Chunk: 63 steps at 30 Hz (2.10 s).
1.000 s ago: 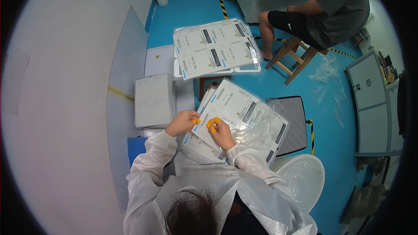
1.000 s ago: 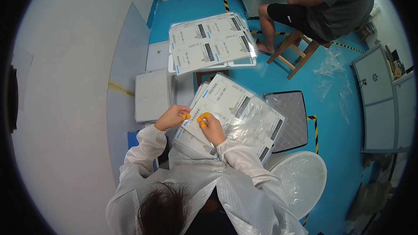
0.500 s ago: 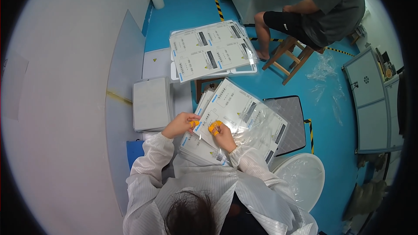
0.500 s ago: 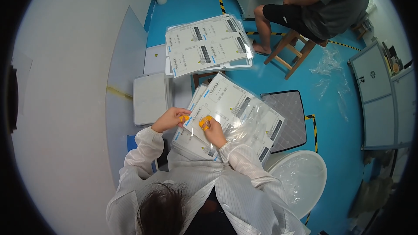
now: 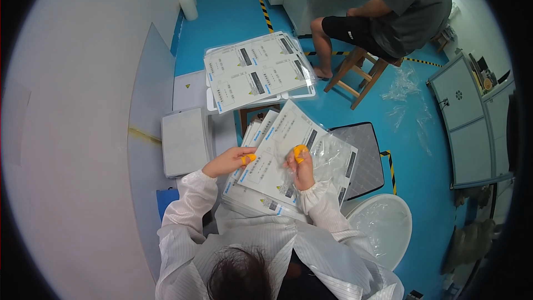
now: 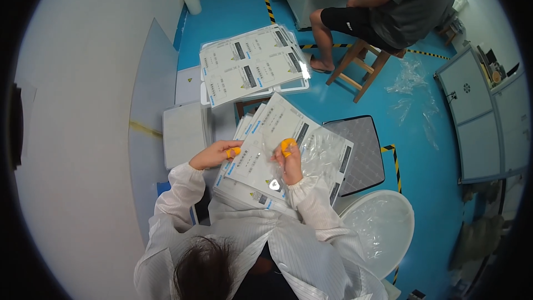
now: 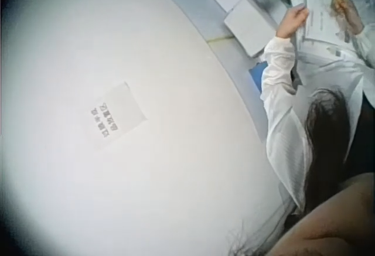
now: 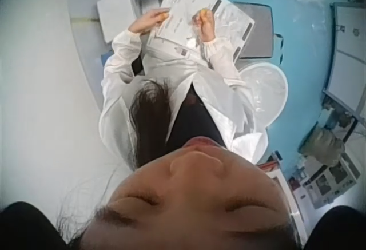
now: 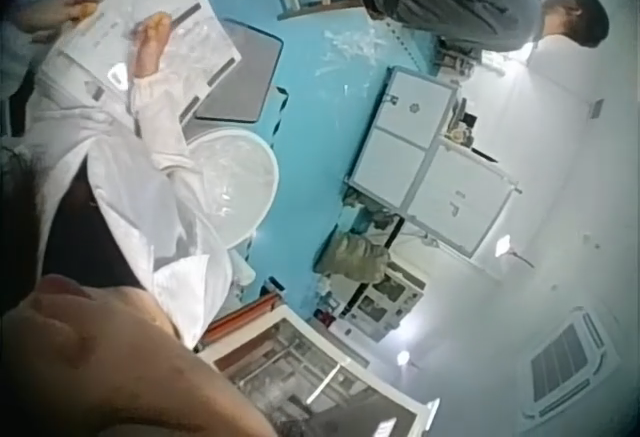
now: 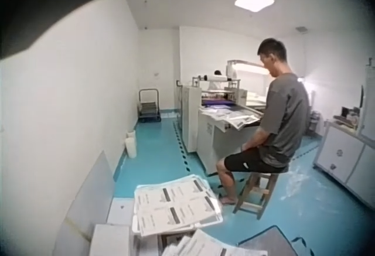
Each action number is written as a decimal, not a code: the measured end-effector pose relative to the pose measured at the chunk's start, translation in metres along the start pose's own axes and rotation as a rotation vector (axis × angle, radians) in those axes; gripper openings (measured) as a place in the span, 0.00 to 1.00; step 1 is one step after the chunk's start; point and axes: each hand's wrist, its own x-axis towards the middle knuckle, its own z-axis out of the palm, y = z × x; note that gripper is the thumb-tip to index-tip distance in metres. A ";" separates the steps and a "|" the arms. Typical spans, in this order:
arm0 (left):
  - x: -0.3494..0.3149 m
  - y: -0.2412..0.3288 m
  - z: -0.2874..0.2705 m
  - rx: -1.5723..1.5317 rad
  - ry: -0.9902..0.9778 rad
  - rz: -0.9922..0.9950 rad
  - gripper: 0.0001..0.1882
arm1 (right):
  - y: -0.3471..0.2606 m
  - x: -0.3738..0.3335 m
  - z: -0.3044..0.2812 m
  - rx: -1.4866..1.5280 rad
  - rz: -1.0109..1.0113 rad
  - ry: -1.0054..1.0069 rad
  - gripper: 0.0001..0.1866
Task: The recorder is sorting printed labels and placing them into clear plastic protective bags.
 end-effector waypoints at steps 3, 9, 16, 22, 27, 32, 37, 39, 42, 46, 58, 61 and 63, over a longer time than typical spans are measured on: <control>0.010 0.023 0.024 0.487 0.098 0.134 0.18 | 0.008 -0.006 0.005 -0.008 0.008 0.076 0.05; 0.017 0.002 -0.025 0.441 0.474 0.312 0.15 | -0.070 -0.007 -0.077 0.064 -0.297 0.288 0.13; 0.042 -0.020 -0.165 -0.066 0.779 0.239 0.14 | -0.225 -0.119 -0.304 0.290 -0.762 0.650 0.12; 0.115 -0.037 -0.146 -0.457 0.945 0.355 0.16 | -0.250 -0.206 -0.284 0.051 -0.942 0.795 0.11; 0.147 -0.002 -0.198 -0.163 1.028 0.210 0.17 | -0.238 -0.168 -0.170 -0.163 -0.920 0.762 0.08; 0.117 0.007 -0.183 0.573 1.255 0.258 0.18 | -0.235 -0.148 -0.070 -0.465 -0.752 0.542 0.11; 0.060 -0.004 -0.129 0.507 0.678 0.249 0.14 | -0.169 -0.090 -0.010 -0.528 -0.142 0.107 0.21; 0.041 -0.012 -0.098 0.447 0.440 0.108 0.13 | -0.127 -0.067 0.018 -0.530 0.054 -0.055 0.19; 0.013 -0.033 -0.064 0.527 0.295 -0.080 0.14 | -0.029 -0.037 0.032 -0.474 0.218 -0.214 0.11; -0.010 -0.056 -0.039 0.587 0.377 -0.080 0.15 | 0.051 -0.020 0.032 -0.484 0.233 -0.171 0.08; -0.025 -0.022 -0.017 0.405 0.315 -0.191 0.21 | 0.045 -0.020 0.039 -0.689 0.109 -0.136 0.10; -0.024 -0.031 -0.010 0.005 0.049 -0.209 0.25 | 0.017 -0.024 0.050 -0.894 0.069 -0.225 0.13; -0.023 -0.031 -0.003 -0.066 0.093 -0.167 0.24 | 0.012 -0.024 0.051 -1.021 0.112 -0.284 0.15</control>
